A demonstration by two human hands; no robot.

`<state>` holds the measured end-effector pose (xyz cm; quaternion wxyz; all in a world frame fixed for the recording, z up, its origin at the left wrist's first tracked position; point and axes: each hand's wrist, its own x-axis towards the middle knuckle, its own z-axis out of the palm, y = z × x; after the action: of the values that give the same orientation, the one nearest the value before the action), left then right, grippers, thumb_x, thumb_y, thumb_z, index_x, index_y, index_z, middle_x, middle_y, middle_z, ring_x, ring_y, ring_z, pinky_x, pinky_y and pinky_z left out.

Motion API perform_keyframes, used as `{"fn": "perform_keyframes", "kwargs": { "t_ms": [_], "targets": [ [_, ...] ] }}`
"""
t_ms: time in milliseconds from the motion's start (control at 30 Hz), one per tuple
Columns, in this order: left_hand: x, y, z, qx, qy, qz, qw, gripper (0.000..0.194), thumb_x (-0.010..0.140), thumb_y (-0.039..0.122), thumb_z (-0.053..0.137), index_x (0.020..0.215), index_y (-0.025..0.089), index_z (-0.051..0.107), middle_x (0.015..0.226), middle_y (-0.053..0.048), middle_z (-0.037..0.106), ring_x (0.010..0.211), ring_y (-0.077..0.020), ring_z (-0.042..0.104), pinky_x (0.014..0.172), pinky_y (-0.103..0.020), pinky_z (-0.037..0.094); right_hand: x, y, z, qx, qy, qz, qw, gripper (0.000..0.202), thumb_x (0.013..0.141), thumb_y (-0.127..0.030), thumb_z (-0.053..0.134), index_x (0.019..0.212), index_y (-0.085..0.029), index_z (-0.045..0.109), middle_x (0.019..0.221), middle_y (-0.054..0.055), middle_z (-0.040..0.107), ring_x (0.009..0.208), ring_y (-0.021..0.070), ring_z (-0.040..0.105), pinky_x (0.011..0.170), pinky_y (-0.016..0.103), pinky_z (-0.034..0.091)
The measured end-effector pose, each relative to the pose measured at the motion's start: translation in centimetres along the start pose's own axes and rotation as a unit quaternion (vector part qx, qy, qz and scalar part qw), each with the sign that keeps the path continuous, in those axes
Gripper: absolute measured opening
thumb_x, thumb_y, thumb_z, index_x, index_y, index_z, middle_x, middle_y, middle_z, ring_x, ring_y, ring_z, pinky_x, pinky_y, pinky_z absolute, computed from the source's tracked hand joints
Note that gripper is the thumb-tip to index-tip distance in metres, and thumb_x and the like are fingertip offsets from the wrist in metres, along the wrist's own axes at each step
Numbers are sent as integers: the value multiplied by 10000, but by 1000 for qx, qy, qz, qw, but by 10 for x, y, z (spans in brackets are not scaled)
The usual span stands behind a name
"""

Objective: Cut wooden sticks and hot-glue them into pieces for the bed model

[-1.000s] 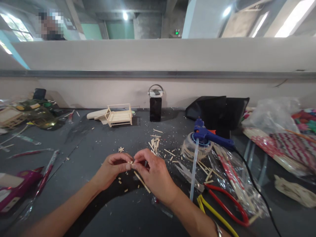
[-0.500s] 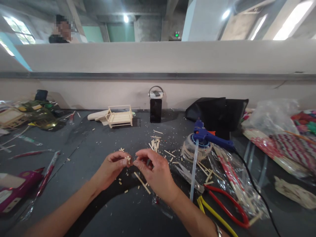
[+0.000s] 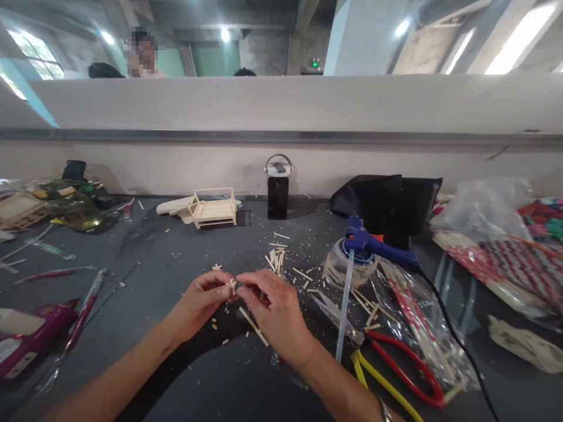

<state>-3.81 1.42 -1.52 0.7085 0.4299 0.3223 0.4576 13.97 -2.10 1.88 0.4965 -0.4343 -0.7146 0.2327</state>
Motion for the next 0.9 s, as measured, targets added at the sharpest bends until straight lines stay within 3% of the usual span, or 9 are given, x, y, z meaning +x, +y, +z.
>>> {"fn": "perform_keyframes", "kwargs": {
  "t_ms": [333, 900],
  "targets": [
    [-2, 3, 4, 33, 1, -5, 999, 138, 648, 222, 828, 739, 181, 733, 720, 10, 689, 708, -116, 580, 721, -246, 428, 1, 1, 2, -2, 5, -17, 1000, 123, 875, -146, 613, 892, -229, 702, 819, 2, 696, 749, 133, 637, 686, 249, 486],
    [-3, 3, 3, 49, 7, -3, 999, 129, 637, 210, 830, 720, 186, 735, 727, 12, 676, 699, -116, 572, 704, -247, 428, 1, -3, 2, -39, -29, 33, 998, 103, 857, -170, 580, 796, -213, 651, 726, -13, 634, 638, 122, 569, 579, 235, 438]
  ]
}}
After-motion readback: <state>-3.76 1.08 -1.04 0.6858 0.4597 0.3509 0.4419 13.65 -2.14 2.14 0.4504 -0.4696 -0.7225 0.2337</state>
